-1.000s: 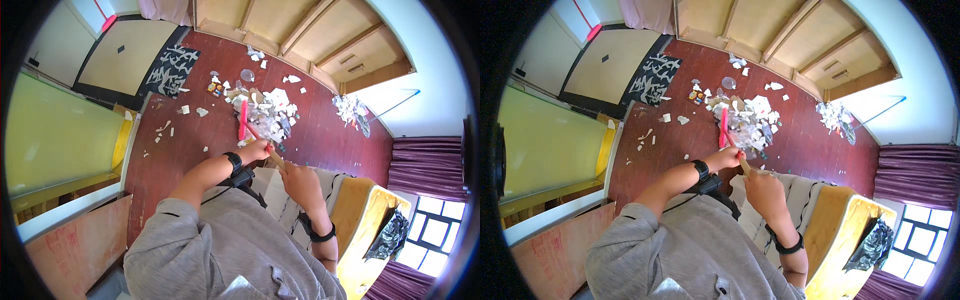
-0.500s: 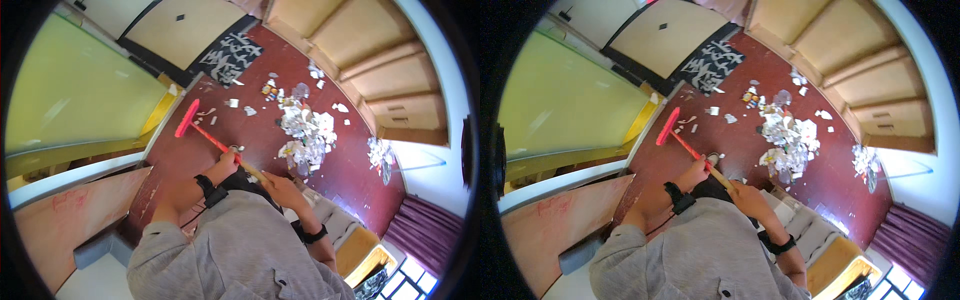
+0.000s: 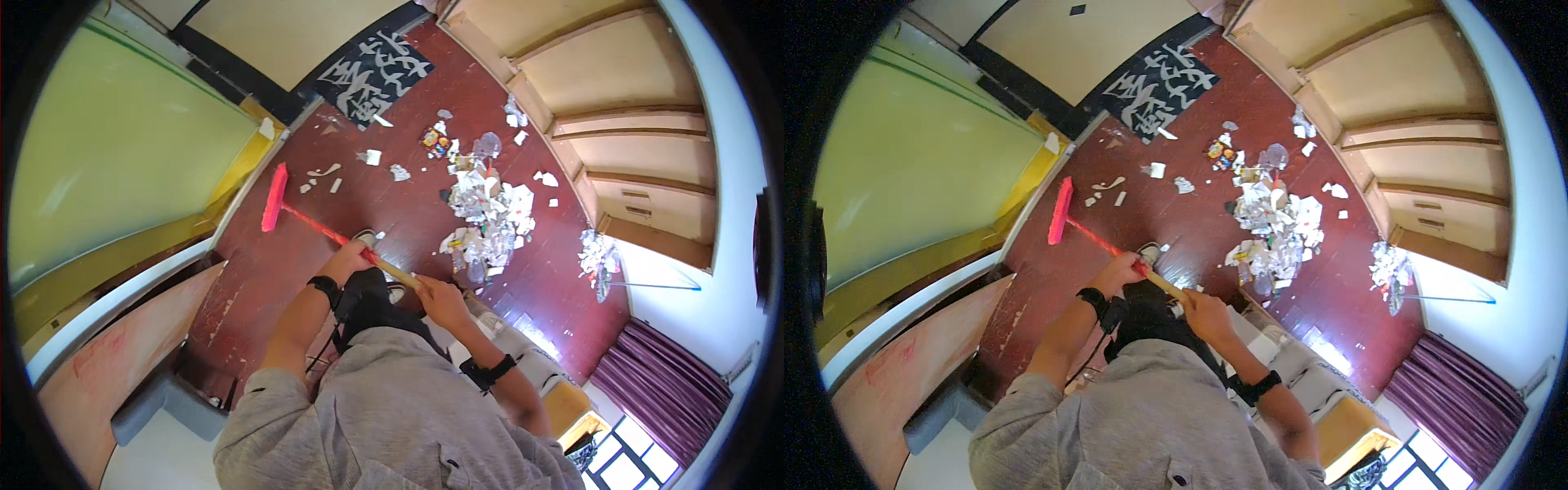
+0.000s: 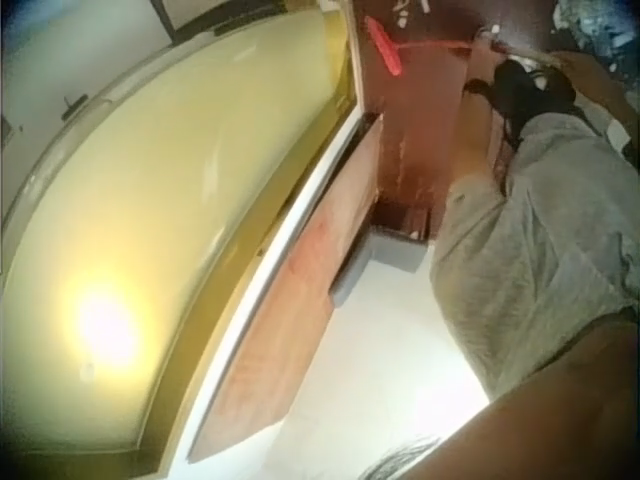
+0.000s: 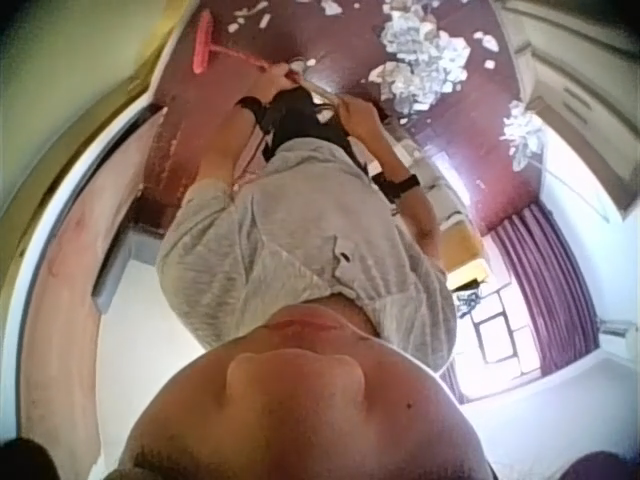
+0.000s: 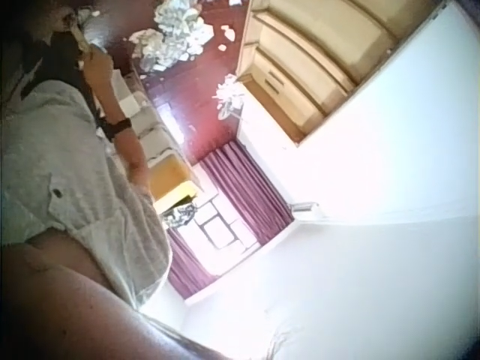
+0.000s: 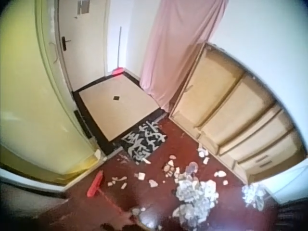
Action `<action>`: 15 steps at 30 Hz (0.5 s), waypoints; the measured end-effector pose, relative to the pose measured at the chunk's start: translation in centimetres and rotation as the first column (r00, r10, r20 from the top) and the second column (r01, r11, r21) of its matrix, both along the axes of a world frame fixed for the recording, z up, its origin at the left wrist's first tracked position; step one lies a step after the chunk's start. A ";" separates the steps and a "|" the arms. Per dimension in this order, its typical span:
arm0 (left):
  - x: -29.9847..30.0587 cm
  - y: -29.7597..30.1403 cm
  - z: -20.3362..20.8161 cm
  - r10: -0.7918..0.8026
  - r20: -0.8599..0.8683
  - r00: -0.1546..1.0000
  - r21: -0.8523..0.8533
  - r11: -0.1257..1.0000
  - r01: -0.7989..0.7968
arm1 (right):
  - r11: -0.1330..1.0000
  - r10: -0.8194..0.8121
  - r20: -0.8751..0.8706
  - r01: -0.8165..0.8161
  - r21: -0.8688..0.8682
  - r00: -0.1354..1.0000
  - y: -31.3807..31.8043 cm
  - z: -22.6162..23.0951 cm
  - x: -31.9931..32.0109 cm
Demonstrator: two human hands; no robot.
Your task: Sweeping up paper scraps and trash from a bedroom floor using a broom.
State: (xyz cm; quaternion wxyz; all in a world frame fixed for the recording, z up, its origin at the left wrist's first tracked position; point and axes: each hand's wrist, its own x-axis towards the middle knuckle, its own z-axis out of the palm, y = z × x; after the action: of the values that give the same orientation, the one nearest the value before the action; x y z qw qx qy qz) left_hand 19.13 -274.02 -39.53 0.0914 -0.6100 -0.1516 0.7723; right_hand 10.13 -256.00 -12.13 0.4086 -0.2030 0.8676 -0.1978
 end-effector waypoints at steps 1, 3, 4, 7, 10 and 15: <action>-1.5 1.6 0.4 -0.030 -0.067 0.997 0.037 0.999 0.032 | 1.000 -0.008 -0.077 0.008 0.000 0.997 1.7 -0.5 -0.8; -3.6 3.9 1.8 -0.051 -0.199 0.979 0.087 0.994 0.069 | 0.999 -0.041 -0.214 0.038 -0.019 0.976 4.1 1.2 -2.4; -6.5 5.7 2.8 -0.056 -0.263 0.963 0.102 0.991 0.085 | 1.000 -0.018 -0.234 0.016 -0.013 0.972 4.5 3.2 -3.5; -13.5 10.3 6.3 -0.139 -0.435 0.890 0.127 0.969 0.213 | 0.981 -0.078 -0.329 0.130 0.141 0.941 6.3 7.6 -4.4; -17.7 15.5 9.8 -0.252 -0.587 0.769 0.114 0.915 0.386 | 0.948 0.034 -0.453 0.114 0.296 0.891 7.6 11.5 -3.7; -21.5 26.4 15.1 -0.231 -0.686 0.690 0.249 0.816 0.522 | 0.877 0.062 -0.565 0.226 0.425 0.823 10.5 16.3 -1.2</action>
State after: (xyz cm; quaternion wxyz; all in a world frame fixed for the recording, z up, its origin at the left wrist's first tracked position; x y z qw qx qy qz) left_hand -2.32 -247.59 -24.40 0.4280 -0.3000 -0.1449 0.8401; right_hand 8.91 -245.49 4.22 0.1627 -0.1070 0.9783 0.0710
